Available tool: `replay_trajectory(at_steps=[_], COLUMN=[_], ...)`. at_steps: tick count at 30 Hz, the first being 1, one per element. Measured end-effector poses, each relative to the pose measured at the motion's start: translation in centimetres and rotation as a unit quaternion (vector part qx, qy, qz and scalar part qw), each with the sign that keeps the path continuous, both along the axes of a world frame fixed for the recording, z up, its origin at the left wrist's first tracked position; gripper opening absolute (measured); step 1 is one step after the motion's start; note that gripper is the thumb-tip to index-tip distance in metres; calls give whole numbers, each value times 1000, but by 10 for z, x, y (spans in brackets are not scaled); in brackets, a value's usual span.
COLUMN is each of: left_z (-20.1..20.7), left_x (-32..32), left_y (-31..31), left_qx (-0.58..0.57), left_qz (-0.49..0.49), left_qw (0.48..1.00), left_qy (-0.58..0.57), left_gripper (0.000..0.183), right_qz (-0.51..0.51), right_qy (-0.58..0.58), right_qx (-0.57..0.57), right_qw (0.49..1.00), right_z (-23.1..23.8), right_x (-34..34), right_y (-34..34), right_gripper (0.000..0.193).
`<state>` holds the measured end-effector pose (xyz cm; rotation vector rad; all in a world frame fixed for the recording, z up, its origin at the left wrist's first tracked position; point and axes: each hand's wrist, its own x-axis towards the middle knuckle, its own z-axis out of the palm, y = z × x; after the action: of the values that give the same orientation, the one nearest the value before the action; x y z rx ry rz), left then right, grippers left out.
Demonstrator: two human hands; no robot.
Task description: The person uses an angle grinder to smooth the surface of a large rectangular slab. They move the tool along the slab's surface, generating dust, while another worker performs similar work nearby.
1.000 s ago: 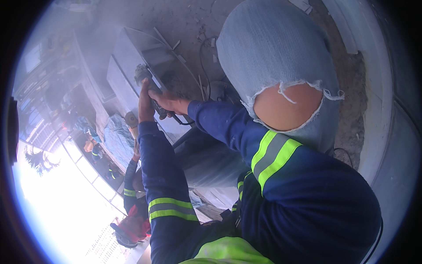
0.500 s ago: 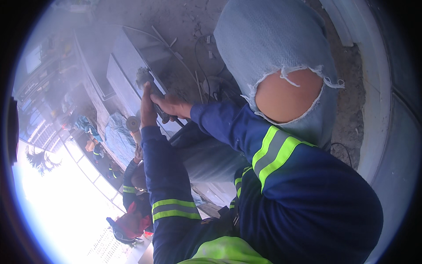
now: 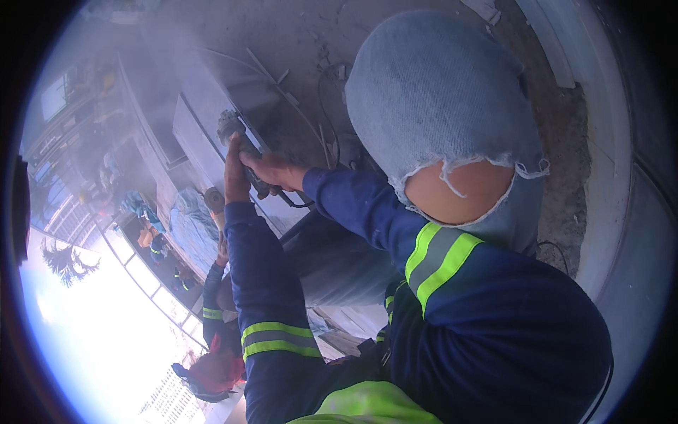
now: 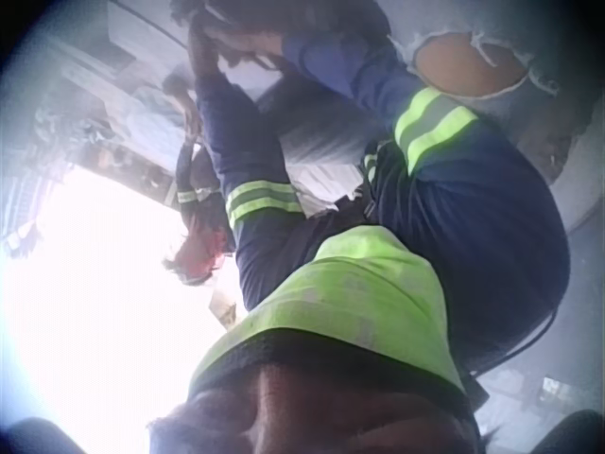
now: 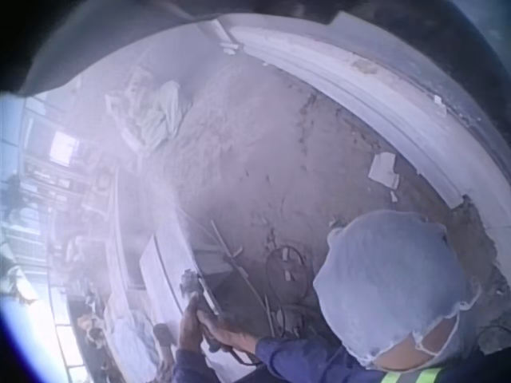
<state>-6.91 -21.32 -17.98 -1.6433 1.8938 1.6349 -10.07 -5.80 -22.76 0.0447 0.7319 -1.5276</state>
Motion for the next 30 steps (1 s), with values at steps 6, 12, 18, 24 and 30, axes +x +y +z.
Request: replay_trajectory(at_steps=[6, 12, 18, 24, 30], left_z=[6, 2, 2, 1, -1], left_x=[-2, -2, -3, -2, 1], left_y=[5, 4, 3, 5, -1], left_qx=[13, 20, 16, -1, 17], left_qz=[-5, 15, 11, 15, 8], left_qw=[1000, 1000, 1000, 1000, 1000], left_qy=[3, 5, 3, 9, 7], left_gripper=[70, 66, 68, 68, 67], right_qz=[10, 34, 13, -2, 3], right_qy=[-7, 3, -9, -12, -11], right_qx=[-29, -7, 6, 16, 13], right_qw=[1000, 999, 1000, 1000, 1000], right_z=[6, 11, 11, 0, -3], right_x=[-5, -14, -9, 2, 4], right_y=[7, 14, 10, -2, -4], right_gripper=[77, 76, 77, 86, 88])
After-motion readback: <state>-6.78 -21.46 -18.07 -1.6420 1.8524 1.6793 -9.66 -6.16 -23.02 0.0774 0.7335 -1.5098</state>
